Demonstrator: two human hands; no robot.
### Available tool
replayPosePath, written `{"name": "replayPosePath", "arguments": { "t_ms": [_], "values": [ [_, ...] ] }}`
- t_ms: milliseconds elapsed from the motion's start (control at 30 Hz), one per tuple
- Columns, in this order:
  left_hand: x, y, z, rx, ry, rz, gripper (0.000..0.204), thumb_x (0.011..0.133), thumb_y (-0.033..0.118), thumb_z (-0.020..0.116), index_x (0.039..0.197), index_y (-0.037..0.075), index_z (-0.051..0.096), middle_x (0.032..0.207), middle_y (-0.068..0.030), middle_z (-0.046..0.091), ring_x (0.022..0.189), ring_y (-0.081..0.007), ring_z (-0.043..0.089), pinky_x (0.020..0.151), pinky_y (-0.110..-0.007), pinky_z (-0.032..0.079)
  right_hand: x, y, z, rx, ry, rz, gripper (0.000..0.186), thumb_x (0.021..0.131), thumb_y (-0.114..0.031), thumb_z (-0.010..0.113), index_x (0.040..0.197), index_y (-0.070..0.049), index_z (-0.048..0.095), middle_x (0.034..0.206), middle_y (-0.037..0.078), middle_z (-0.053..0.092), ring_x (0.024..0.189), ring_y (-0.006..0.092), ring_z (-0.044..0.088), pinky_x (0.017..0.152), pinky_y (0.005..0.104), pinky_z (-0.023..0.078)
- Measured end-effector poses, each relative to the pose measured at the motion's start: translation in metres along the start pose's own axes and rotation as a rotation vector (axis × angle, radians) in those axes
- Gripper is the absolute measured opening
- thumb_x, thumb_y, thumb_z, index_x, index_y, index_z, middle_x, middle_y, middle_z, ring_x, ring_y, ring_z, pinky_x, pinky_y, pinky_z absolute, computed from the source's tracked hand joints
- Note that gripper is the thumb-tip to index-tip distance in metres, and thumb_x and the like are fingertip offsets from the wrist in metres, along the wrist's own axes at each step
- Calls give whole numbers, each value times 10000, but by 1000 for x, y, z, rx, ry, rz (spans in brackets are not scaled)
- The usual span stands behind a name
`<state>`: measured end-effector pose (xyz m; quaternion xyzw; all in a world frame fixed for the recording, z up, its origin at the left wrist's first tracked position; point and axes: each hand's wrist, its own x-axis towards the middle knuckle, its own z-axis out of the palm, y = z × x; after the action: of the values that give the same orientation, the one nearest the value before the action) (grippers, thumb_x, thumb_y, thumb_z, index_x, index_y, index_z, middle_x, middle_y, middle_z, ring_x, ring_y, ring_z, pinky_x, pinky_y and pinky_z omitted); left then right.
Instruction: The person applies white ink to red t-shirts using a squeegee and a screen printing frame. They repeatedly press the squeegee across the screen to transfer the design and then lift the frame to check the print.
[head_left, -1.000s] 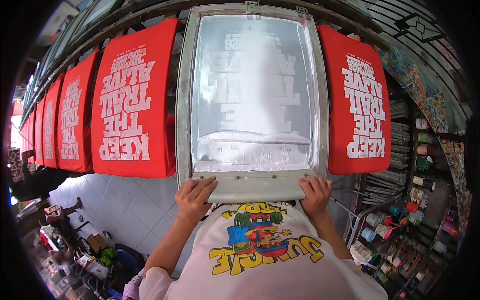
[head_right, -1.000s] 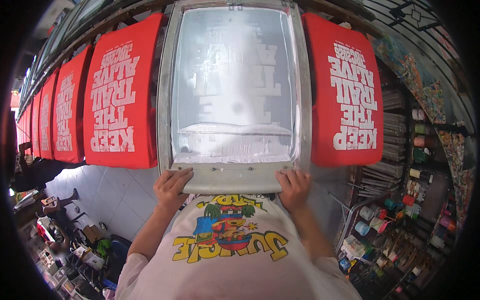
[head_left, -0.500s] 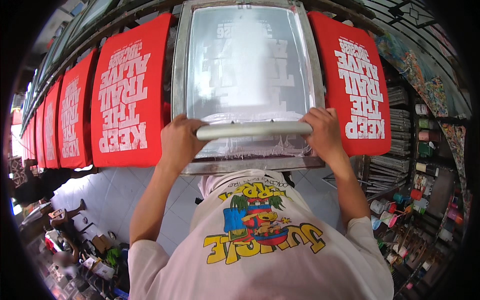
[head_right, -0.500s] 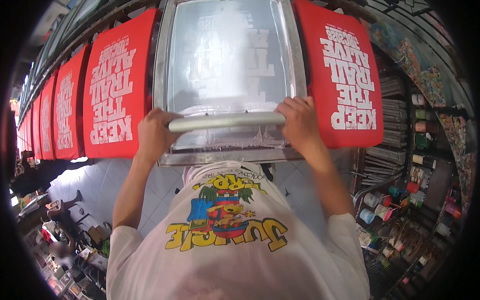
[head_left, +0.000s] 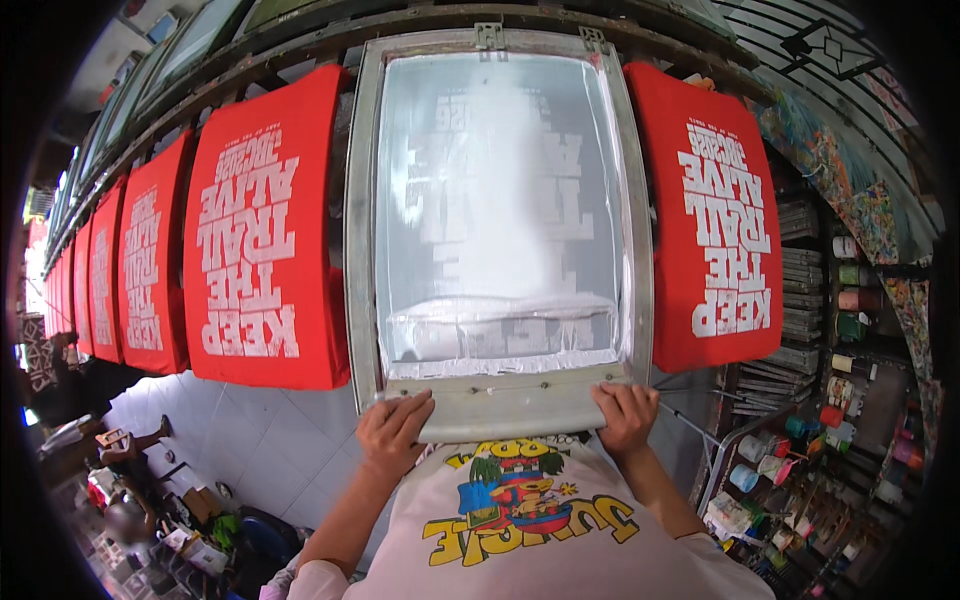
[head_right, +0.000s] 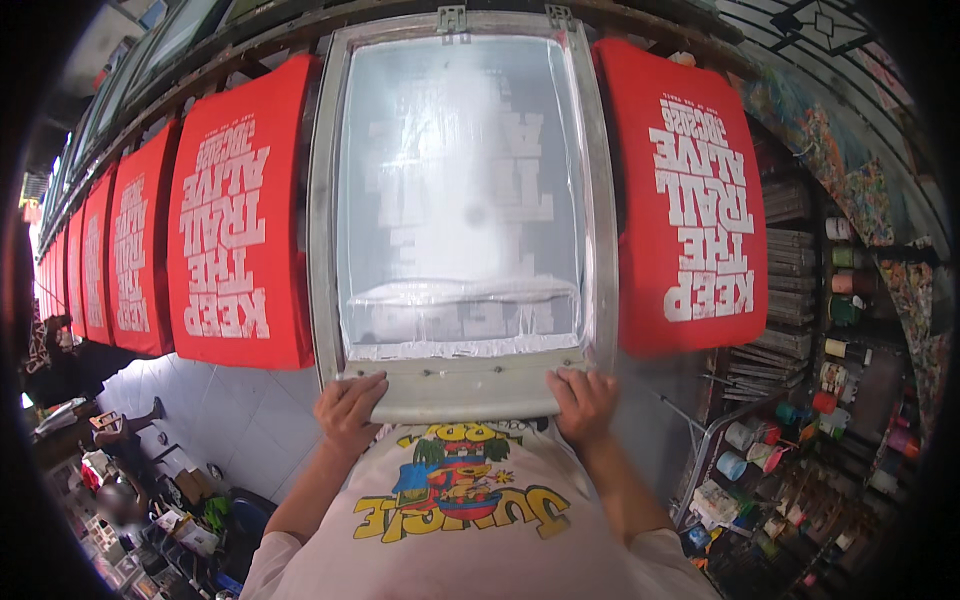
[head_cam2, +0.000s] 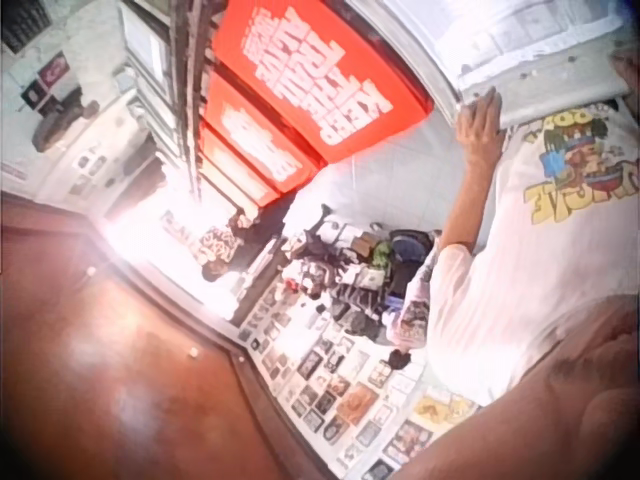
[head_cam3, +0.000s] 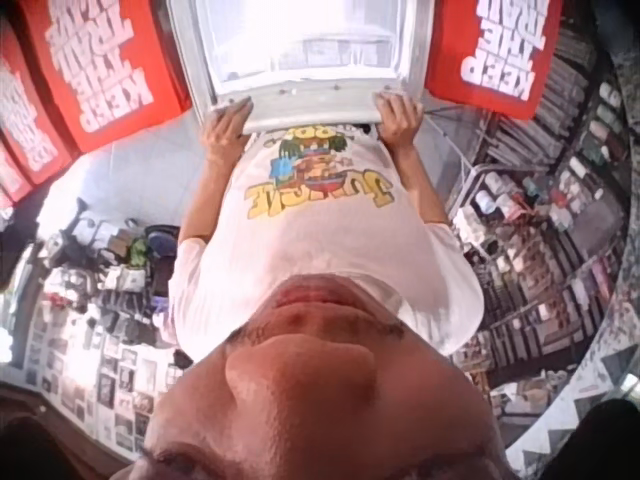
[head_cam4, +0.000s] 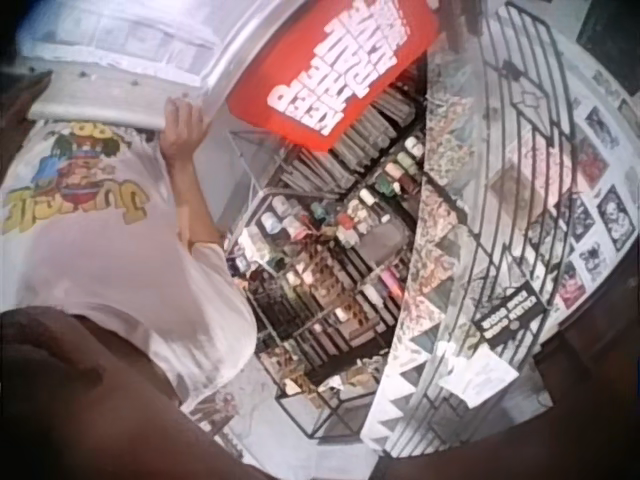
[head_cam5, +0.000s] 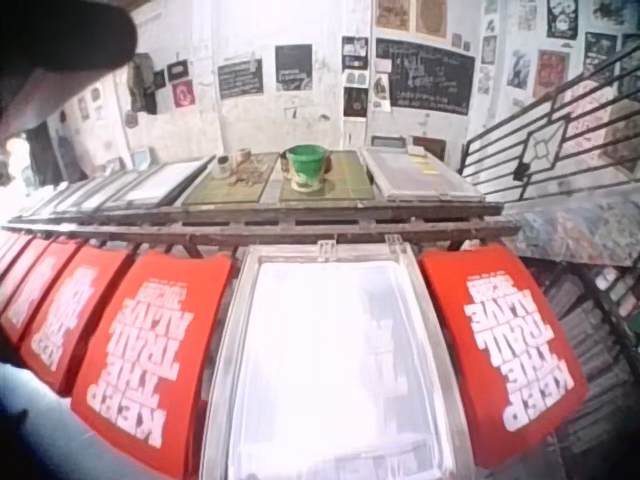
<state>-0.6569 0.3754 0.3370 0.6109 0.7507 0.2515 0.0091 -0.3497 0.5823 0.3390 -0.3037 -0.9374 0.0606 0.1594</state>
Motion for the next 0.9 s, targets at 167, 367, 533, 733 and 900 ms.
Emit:
{"name": "replayPosePath", "arguments": {
  "t_ms": [167,367,533,733,900],
  "values": [
    [37,-21,21,31,39,2,317,691,112,748,1007,120,781,1096,6,783,828,-172,670,760,-305,548,34,18,24,3,39,19,244,852,-128,584,1007,-85,768,982,47,725,817,229,639,741,396,418],
    [125,-65,39,32,18,28,323,681,76,736,1000,102,778,1081,-4,784,814,-184,668,753,-308,550,113,54,54,-4,86,14,205,815,-99,636,979,-66,754,958,84,724,822,268,655,721,421,406],
    [217,-113,63,38,120,81,368,593,107,785,960,111,763,1059,-44,789,799,-212,692,706,-319,539,216,93,72,-40,96,-37,218,772,-5,648,971,-42,728,897,88,674,807,294,608,702,426,401],
    [332,-166,80,101,205,116,421,571,90,848,980,128,756,988,-34,768,781,-283,672,681,-352,552,338,142,108,-36,237,-104,256,694,23,641,923,-77,693,943,87,632,893,318,598,797,452,442],
    [460,-176,39,236,-242,-251,499,678,466,906,979,82,801,862,-141,768,874,-295,750,836,-420,588,465,190,81,-91,-99,-7,348,714,-183,823,1045,-98,754,1051,133,742,1027,351,680,908,459,515]
  ]
}}
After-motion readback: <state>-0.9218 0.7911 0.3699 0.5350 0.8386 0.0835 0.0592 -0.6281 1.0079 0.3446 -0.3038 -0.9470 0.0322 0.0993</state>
